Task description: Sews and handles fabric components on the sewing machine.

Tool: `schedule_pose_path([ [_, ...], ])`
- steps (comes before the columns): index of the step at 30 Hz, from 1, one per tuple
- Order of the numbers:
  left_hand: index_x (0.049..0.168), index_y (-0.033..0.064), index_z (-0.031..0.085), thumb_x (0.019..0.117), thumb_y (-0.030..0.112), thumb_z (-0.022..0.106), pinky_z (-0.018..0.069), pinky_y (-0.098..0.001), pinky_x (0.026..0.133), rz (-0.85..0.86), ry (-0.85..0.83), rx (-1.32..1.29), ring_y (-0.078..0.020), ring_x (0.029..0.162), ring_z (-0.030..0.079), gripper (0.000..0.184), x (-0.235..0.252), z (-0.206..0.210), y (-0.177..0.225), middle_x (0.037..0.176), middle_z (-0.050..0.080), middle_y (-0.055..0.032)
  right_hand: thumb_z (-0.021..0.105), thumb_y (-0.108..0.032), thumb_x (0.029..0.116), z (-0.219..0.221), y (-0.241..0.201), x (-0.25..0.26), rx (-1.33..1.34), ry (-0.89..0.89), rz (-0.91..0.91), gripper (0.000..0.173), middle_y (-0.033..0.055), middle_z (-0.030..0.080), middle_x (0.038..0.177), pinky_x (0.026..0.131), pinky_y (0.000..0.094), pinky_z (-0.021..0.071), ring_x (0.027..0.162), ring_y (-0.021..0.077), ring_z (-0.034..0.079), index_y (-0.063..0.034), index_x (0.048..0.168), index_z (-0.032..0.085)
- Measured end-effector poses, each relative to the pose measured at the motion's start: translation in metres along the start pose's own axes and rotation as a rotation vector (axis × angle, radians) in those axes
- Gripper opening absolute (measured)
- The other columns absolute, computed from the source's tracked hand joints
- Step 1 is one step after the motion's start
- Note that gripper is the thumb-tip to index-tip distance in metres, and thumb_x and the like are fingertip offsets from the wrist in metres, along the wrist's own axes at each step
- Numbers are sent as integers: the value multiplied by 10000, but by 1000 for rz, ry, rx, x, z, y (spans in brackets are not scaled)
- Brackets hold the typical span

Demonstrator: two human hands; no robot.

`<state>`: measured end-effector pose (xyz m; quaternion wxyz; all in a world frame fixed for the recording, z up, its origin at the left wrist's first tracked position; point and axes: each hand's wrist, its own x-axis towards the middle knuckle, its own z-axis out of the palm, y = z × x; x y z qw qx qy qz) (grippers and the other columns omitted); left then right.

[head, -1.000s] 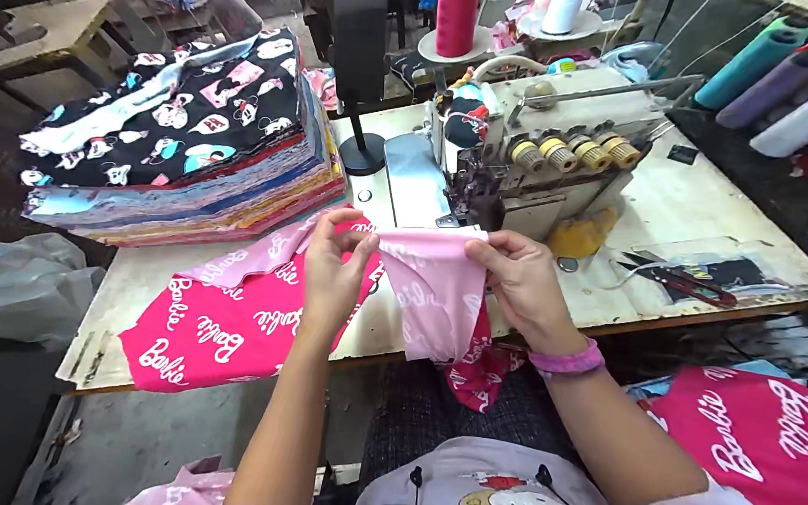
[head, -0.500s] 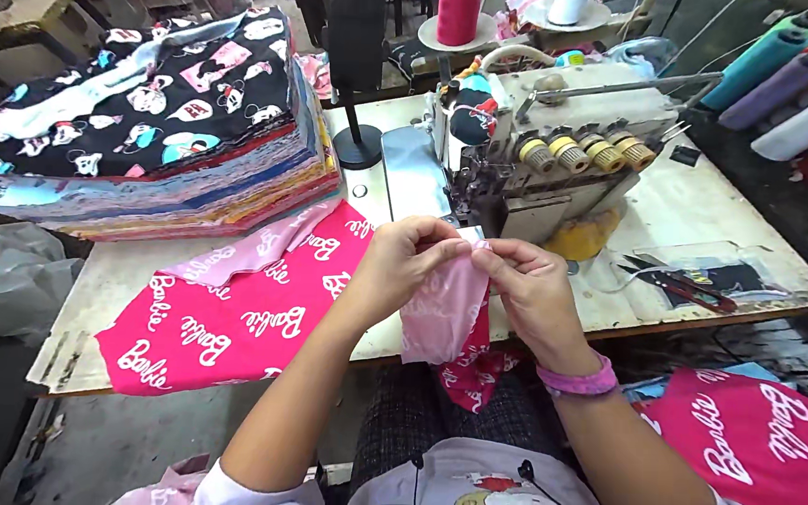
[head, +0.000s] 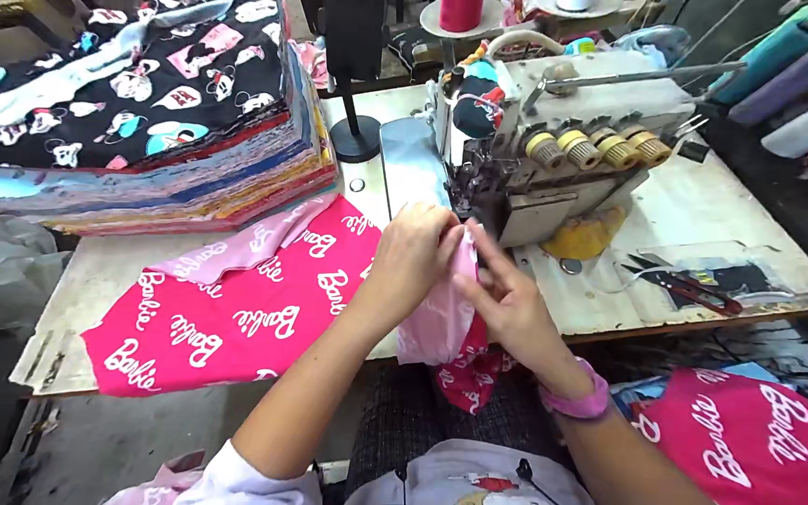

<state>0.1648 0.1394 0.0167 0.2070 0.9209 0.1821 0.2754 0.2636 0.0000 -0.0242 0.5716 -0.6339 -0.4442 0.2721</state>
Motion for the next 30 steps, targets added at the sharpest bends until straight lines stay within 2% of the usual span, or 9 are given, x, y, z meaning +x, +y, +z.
schedule_pose_path([
  [2, 1033, -1, 716, 959, 79, 647, 555, -401, 793, -17, -16, -11, -256, 866, 673, 129, 0, 0, -2, 916, 685, -128, 630, -179, 985, -8, -5, -1, 1, -96, 66, 629, 14, 754, 1014, 765, 138, 566, 818, -32, 684, -32, 1554, 403],
  [5, 1147, -28, 666, 965, 50, 595, 552, -405, 777, -60, -17, -13, -258, 839, 660, 210, 6, 0, -2, 931, 670, -142, 614, -114, 962, -19, -16, 7, 96, -145, 149, 653, -23, 748, 925, 719, 125, 561, 761, -41, 675, 6, 1554, 365],
  [8, 1161, -38, 621, 984, 52, 587, 557, -399, 771, -129, -23, -22, -266, 846, 662, 201, 17, 3, 2, 940, 662, -150, 601, -72, 951, -22, -14, 17, 170, -89, 191, 729, -46, 692, 755, 673, 163, 564, 659, -9, 653, -51, 1603, 275],
  [12, 1200, -61, 567, 970, 23, 590, 562, -449, 805, -163, -21, -4, -322, 907, 678, 246, 23, 6, 4, 996, 666, -192, 629, -48, 973, -21, -4, 15, 255, -1, 220, 784, 43, 740, 855, 749, 237, 610, 739, 73, 719, -110, 1630, 205],
  [15, 1187, -61, 621, 954, 56, 649, 504, -543, 892, -42, 104, 84, -401, 1050, 634, 262, 6, 3, 10, 1089, 659, -232, 602, -154, 1023, -23, 5, -4, -10, 119, 52, 522, 24, 750, 899, 760, 216, 593, 780, 34, 706, -25, 1510, 464],
  [18, 983, 37, 742, 946, 102, 694, 466, -470, 933, 269, 339, 112, -338, 1068, 617, 89, -7, 1, 19, 1033, 691, -163, 621, -109, 995, -42, 10, -14, -230, 411, -251, 235, 100, 745, 958, 797, 228, 598, 837, 79, 715, 40, 1142, 728],
  [23, 1003, 27, 752, 944, 78, 706, 470, -398, 980, 556, 418, 98, -317, 1068, 610, 90, 27, 5, 39, 1030, 679, -173, 689, -117, 972, -69, -22, 5, -475, 606, -528, 212, 158, 656, 1042, 779, 193, 557, 884, 111, 656, 38, 1109, 733],
  [27, 1151, 22, 735, 954, 134, 698, 486, -400, 968, 582, 432, 258, -341, 1084, 638, 230, 66, 35, 48, 1106, 698, -179, 705, -120, 958, -82, -33, 28, -636, 670, -552, 234, 184, 606, 1041, 666, 191, 498, 773, 135, 584, 30, 1137, 729],
  [30, 1134, -17, 728, 893, 35, 701, 512, -434, 887, 515, 396, 302, -377, 1080, 648, 248, 86, 38, 52, 1119, 693, -212, 720, -130, 942, -85, -42, 36, -687, 603, -523, 260, 190, 588, 1072, 624, 227, 481, 747, 155, 562, 17, 1156, 723],
])
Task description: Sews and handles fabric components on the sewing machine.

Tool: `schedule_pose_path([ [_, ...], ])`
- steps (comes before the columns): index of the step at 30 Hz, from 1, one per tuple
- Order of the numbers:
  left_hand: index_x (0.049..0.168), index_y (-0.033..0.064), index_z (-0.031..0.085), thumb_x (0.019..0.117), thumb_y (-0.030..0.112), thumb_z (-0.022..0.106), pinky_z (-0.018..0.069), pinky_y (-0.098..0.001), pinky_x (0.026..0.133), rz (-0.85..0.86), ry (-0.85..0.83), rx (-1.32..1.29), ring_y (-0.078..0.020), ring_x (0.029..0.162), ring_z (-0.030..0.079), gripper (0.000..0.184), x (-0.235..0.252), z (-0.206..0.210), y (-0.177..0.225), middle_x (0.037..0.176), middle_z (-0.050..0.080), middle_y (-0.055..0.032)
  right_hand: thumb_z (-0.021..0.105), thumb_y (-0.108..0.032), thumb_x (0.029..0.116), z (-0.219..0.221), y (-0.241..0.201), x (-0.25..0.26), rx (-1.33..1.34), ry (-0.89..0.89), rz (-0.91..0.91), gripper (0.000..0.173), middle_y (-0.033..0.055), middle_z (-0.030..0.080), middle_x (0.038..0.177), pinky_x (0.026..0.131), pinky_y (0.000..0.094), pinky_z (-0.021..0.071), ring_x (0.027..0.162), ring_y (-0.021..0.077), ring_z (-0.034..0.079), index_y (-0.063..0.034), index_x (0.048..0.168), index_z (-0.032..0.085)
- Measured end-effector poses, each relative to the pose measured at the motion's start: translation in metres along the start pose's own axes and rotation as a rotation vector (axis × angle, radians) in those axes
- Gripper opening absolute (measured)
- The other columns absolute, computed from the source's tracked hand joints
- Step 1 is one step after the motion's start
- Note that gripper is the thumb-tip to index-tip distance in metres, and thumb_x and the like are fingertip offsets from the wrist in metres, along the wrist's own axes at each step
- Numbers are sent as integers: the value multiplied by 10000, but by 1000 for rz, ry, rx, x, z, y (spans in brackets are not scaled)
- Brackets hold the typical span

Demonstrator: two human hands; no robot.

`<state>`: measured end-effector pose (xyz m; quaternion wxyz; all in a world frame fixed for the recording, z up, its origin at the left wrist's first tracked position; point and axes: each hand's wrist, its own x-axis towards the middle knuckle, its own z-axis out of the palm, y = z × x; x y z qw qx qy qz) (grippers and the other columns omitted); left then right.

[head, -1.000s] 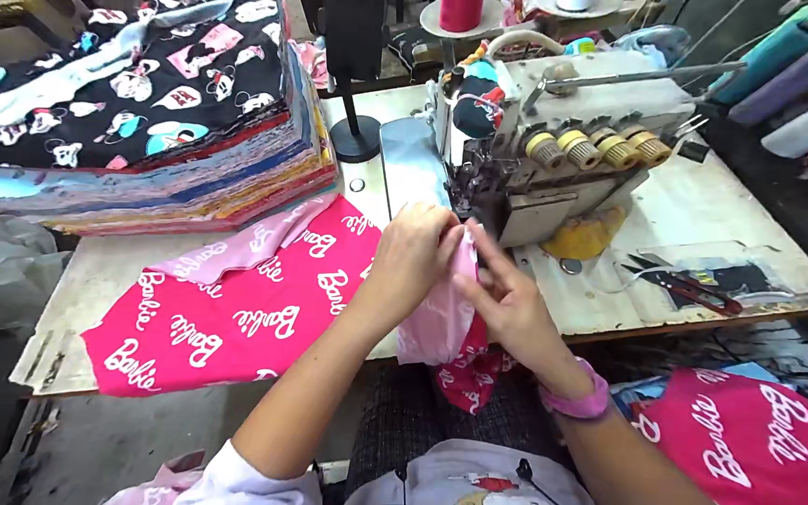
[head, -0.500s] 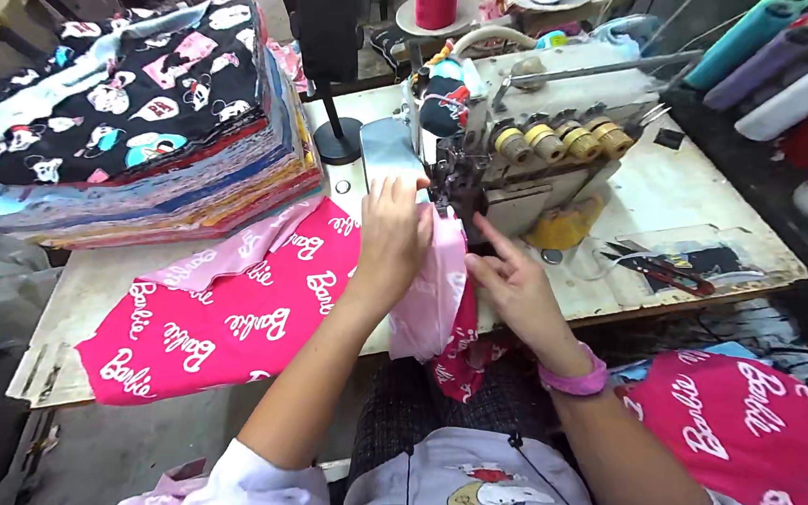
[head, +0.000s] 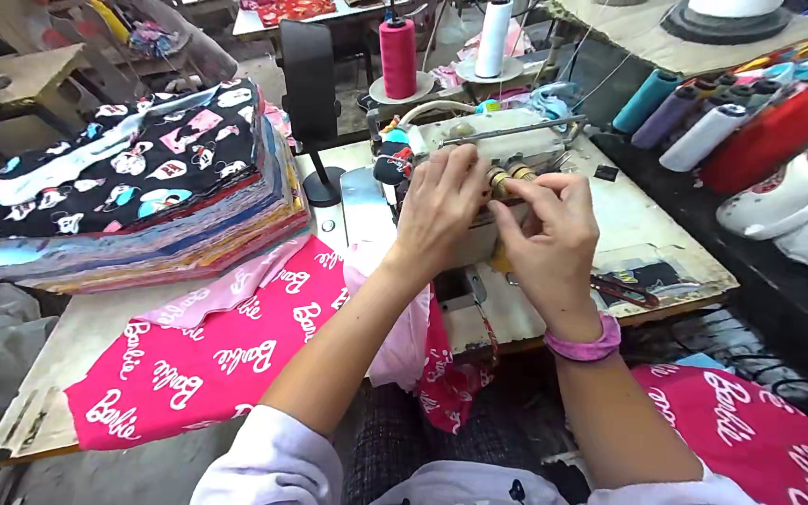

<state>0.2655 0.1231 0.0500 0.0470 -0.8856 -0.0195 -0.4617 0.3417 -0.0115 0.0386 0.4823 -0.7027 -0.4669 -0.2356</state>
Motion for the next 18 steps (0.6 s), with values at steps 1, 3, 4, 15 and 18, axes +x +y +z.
schedule_pose_path([
  [1, 1107, -19, 732, 883, 28, 712, 513, -435, 875, -11, -11, 2, -376, 1071, 648, 230, 1, 1, -3, 1112, 691, -212, 728, -131, 934, 1, 0, 2, -4, -21, -16, 261, 195, 587, 1081, 629, 242, 482, 762, 171, 566, 16, 1150, 727],
  [3, 1065, -6, 745, 868, 28, 725, 511, -423, 859, -16, -11, -3, -366, 1042, 650, 200, -4, 4, -7, 1083, 693, -205, 746, -133, 920, 4, 0, 5, -5, -49, -40, 265, 210, 600, 1109, 714, 292, 525, 861, 230, 610, 11, 1142, 731],
  [4, 1046, 0, 751, 870, 24, 721, 509, -415, 849, -16, -1, -12, -360, 1021, 650, 180, -6, 5, -8, 1062, 695, -201, 751, -128, 915, 5, 1, 5, 0, -58, -52, 268, 217, 600, 1117, 738, 303, 531, 889, 248, 617, 11, 1142, 729],
  [15, 1160, -26, 723, 945, 32, 661, 510, -416, 971, -52, -17, -162, -360, 1112, 656, 232, -11, -12, 1, 1160, 694, -232, 666, -179, 992, -2, -6, 9, -53, -107, -70, 273, 241, 620, 1025, 703, 343, 511, 827, 282, 614, 58, 1124, 706],
  [18, 1182, -13, 701, 987, 134, 669, 479, -441, 1036, -266, -98, -167, -321, 1144, 641, 247, -64, -73, 22, 1163, 685, -205, 592, -224, 1050, -18, -20, -33, 156, -226, 100, 284, 155, 627, 1016, 709, 278, 539, 826, 156, 625, 42, 1143, 629],
])
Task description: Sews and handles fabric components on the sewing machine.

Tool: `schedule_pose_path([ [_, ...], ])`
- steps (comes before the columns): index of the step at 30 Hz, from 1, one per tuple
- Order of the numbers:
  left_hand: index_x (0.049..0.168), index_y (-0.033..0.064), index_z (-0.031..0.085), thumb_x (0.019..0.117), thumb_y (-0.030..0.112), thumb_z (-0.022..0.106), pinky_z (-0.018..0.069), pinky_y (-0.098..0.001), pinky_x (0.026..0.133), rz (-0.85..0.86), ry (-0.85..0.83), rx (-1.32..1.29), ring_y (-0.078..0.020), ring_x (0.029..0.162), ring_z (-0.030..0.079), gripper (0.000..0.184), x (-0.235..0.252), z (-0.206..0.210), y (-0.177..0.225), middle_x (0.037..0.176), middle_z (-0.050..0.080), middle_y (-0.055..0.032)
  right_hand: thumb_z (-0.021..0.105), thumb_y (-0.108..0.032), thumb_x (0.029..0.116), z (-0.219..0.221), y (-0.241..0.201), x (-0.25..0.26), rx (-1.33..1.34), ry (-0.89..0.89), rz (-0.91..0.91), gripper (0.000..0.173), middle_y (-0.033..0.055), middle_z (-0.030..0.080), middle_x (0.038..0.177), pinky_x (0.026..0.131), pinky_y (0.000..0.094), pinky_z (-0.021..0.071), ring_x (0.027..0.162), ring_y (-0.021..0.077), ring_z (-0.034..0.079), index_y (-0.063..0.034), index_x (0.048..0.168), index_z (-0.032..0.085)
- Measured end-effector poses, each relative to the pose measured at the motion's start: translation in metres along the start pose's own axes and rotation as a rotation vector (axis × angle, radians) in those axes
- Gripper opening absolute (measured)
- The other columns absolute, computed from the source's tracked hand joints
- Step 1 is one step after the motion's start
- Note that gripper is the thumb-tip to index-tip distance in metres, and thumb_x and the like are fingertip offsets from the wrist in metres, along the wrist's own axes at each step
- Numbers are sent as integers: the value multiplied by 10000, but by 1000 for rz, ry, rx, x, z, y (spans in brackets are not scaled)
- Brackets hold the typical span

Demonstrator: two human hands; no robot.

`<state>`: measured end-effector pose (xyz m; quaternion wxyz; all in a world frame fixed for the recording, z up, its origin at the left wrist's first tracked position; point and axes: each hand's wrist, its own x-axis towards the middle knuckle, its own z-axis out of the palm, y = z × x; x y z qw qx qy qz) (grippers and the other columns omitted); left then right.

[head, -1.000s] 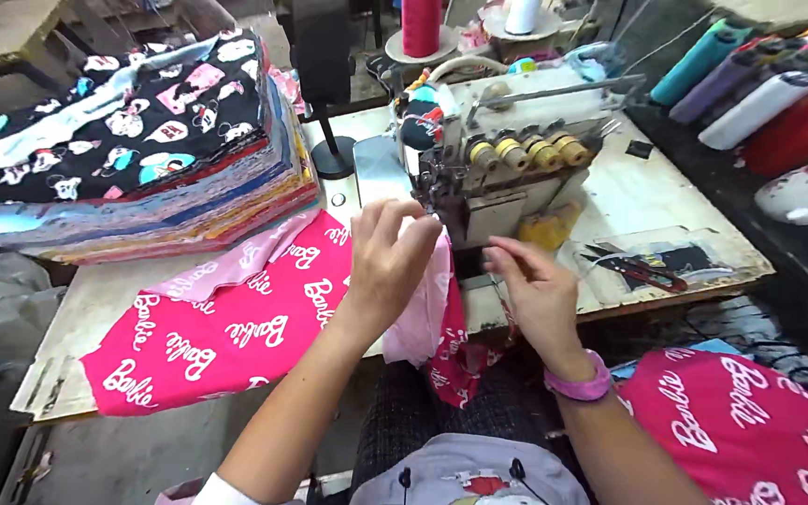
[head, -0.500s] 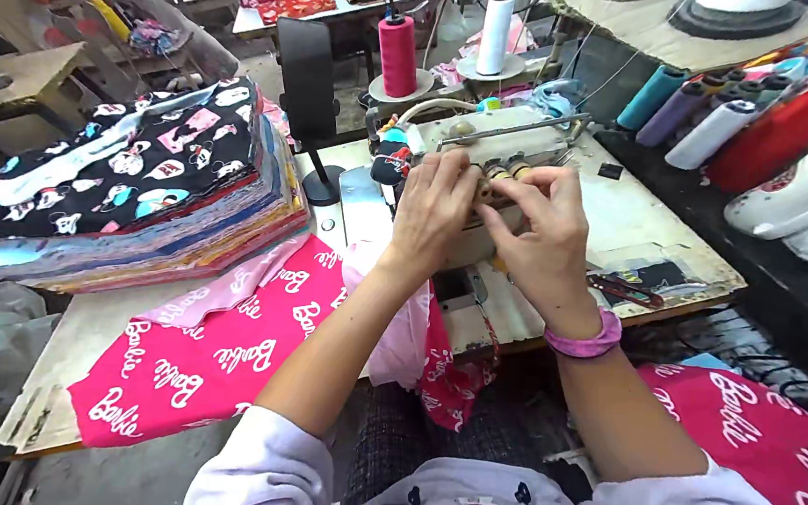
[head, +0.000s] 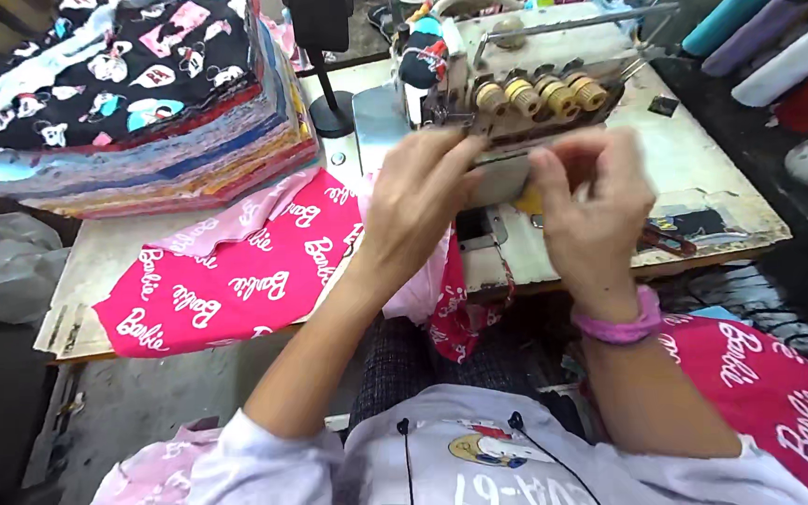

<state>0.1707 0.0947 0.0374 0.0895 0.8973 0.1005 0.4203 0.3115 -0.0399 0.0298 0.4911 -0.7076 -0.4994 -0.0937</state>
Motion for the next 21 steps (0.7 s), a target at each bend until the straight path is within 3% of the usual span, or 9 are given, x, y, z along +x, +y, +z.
schedule_pose_path([
  [1, 1113, -5, 709, 984, 209, 689, 476, -479, 1001, -139, -9, 69, -332, 1097, 641, 251, -36, -14, -1, 1109, 689, -196, 587, -235, 1049, 8, 1, -20, 136, -84, 127, 290, 125, 650, 997, 727, 273, 562, 827, 119, 645, 39, 1134, 631],
  [3, 1066, -5, 723, 934, 359, 736, 457, -613, 911, -446, -113, 141, -423, 1061, 623, 388, -114, -23, -5, 1091, 682, -229, 655, -182, 1000, 30, 9, -59, 441, -355, 465, 371, 146, 690, 1092, 817, 336, 595, 920, 148, 694, 55, 1280, 598],
  [4, 1045, -19, 737, 917, 345, 745, 446, -676, 901, -564, -169, 99, -472, 1072, 621, 386, -148, -22, -1, 1092, 683, -255, 694, -124, 964, 41, 11, -75, 582, -466, 622, 414, 130, 699, 1128, 853, 325, 591, 956, 136, 696, 37, 1328, 581],
  [7, 922, -9, 742, 968, 227, 661, 498, -516, 900, -657, -79, -70, -326, 1016, 653, 254, -190, -40, 14, 1017, 701, -184, 649, -22, 960, 47, -3, -100, 894, -605, 864, 136, 15, 752, 889, 723, 250, 612, 764, 73, 720, -4, 1094, 660],
  [9, 984, -29, 713, 979, 191, 655, 542, -360, 918, -665, -4, -128, -204, 1045, 651, 227, -188, -71, 7, 1077, 685, -154, 583, -1, 990, 39, -19, -112, 1003, -684, 894, 97, 3, 753, 846, 735, 265, 633, 743, 96, 738, -1, 1039, 667],
  [11, 1114, -61, 692, 956, 121, 695, 535, -331, 939, -669, 22, -173, -202, 1111, 639, 241, -191, -80, 2, 1175, 669, -186, 537, -1, 1013, 42, -28, -127, 1041, -740, 857, 130, 38, 764, 944, 861, 290, 616, 872, 119, 748, 11, 1058, 659],
  [14, 1045, -68, 731, 944, 44, 678, 571, -304, 918, -677, 66, -292, -148, 1017, 690, 161, -220, -43, 22, 1071, 715, -151, 477, -49, 1041, 58, -29, -150, 944, -692, 773, 169, 80, 737, 1053, 954, 310, 565, 995, 126, 711, 34, 1083, 619],
  [19, 1015, -66, 758, 936, 44, 682, 578, -284, 874, -880, 42, -340, -157, 919, 727, 156, -246, 2, 43, 979, 748, -173, 625, -112, 1000, 48, -4, -172, 394, -401, 606, 191, 102, 712, 959, 784, 252, 585, 826, 86, 694, 43, 1095, 683],
  [21, 1024, -37, 763, 942, 109, 703, 583, -351, 864, -931, -47, -315, -194, 903, 725, 178, -244, 11, 42, 974, 743, -163, 663, -149, 993, 43, 2, -169, 275, -422, 622, 213, 140, 711, 1021, 821, 289, 561, 885, 129, 681, 27, 1098, 722],
])
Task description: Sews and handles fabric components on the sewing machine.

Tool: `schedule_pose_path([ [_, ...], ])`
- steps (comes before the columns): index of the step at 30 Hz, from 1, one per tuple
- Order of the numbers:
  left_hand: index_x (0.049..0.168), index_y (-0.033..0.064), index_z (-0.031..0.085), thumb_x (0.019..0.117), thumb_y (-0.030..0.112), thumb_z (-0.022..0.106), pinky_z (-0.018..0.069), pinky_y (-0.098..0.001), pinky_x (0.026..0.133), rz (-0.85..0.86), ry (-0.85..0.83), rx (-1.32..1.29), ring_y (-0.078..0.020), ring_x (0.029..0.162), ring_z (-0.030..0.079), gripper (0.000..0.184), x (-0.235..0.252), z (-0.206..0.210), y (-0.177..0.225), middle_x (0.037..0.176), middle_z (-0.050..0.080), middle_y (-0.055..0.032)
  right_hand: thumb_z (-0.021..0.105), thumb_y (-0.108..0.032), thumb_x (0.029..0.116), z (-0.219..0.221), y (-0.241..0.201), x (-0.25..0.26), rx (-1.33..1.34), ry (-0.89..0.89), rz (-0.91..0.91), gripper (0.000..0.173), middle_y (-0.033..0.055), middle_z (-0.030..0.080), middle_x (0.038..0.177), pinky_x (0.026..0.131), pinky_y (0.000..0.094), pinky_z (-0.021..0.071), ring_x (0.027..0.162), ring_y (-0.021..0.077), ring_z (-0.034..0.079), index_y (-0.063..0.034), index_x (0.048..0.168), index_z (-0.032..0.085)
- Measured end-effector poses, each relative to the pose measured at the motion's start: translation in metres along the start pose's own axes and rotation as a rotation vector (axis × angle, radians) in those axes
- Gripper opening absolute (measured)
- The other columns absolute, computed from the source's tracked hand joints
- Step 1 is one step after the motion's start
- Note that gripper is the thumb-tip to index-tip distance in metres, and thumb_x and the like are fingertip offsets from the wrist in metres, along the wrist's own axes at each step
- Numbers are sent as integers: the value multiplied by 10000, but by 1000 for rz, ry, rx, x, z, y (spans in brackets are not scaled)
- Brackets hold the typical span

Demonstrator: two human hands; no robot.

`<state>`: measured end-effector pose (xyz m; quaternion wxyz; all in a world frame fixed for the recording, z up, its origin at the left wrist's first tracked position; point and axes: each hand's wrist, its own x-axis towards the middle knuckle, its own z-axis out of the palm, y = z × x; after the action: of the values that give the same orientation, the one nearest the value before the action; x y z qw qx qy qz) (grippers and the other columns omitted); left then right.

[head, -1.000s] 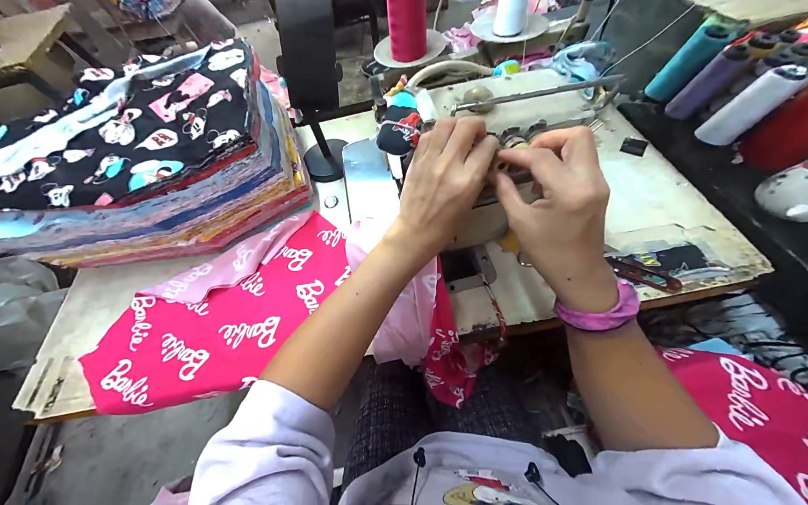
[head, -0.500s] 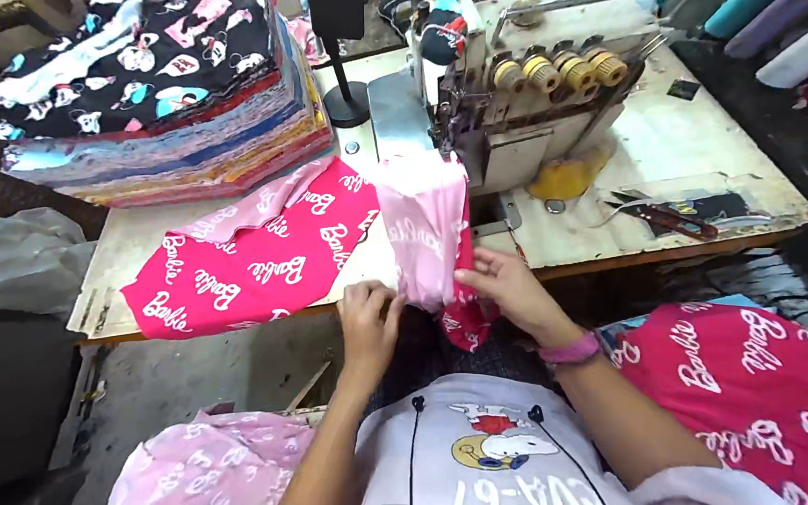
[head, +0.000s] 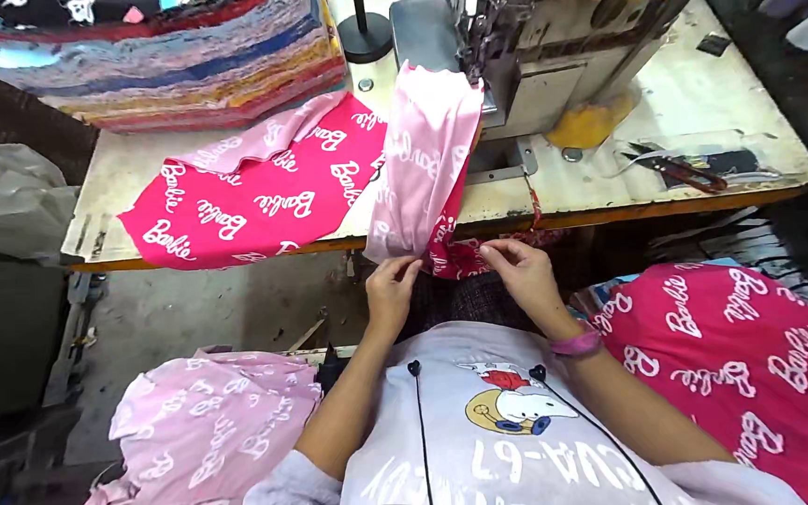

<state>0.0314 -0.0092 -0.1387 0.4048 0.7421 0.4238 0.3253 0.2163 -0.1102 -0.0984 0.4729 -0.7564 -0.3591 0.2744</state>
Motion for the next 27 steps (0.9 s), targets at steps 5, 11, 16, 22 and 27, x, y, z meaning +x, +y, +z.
schedule_pose_path([
  [5, 1059, -12, 752, 930, 202, 754, 556, -419, 888, -303, -131, -100, -194, 905, 709, 250, 21, 37, -1, 964, 746, -130, 658, -177, 1012, 40, 15, 34, 61, -181, 215, 290, 225, 688, 1171, 967, 451, 505, 1082, 281, 654, 45, 1195, 696],
  [11, 955, -51, 722, 877, 55, 772, 574, -245, 798, -380, -95, -377, -59, 806, 685, 140, 2, 33, -3, 866, 726, -70, 738, -100, 936, 37, 25, 42, 49, -319, 159, 169, 146, 694, 978, 810, 376, 539, 848, 176, 643, 39, 1024, 705],
  [16, 914, -26, 672, 844, -14, 759, 573, -219, 778, -418, -94, -538, -39, 799, 675, 112, -26, 22, 8, 851, 703, -16, 664, -73, 972, 26, 17, 16, 174, -404, 162, 197, 69, 683, 911, 755, 239, 529, 790, 54, 627, 52, 1125, 655],
  [22, 1181, -73, 665, 1020, 64, 566, 539, -211, 812, -418, -274, -581, -23, 850, 658, 234, -31, 19, 11, 973, 720, -23, 736, -52, 917, 24, 23, 6, 165, -242, 217, 157, 59, 672, 822, 716, 249, 531, 717, 61, 614, 51, 1016, 671],
  [27, 1004, -34, 732, 936, 43, 682, 538, -181, 839, -277, -311, -491, 0, 892, 650, 115, -34, 22, 11, 965, 706, -34, 704, -35, 927, 11, 17, -14, 231, -258, 246, 80, 4, 671, 811, 718, 204, 536, 712, 18, 622, 25, 964, 666],
])
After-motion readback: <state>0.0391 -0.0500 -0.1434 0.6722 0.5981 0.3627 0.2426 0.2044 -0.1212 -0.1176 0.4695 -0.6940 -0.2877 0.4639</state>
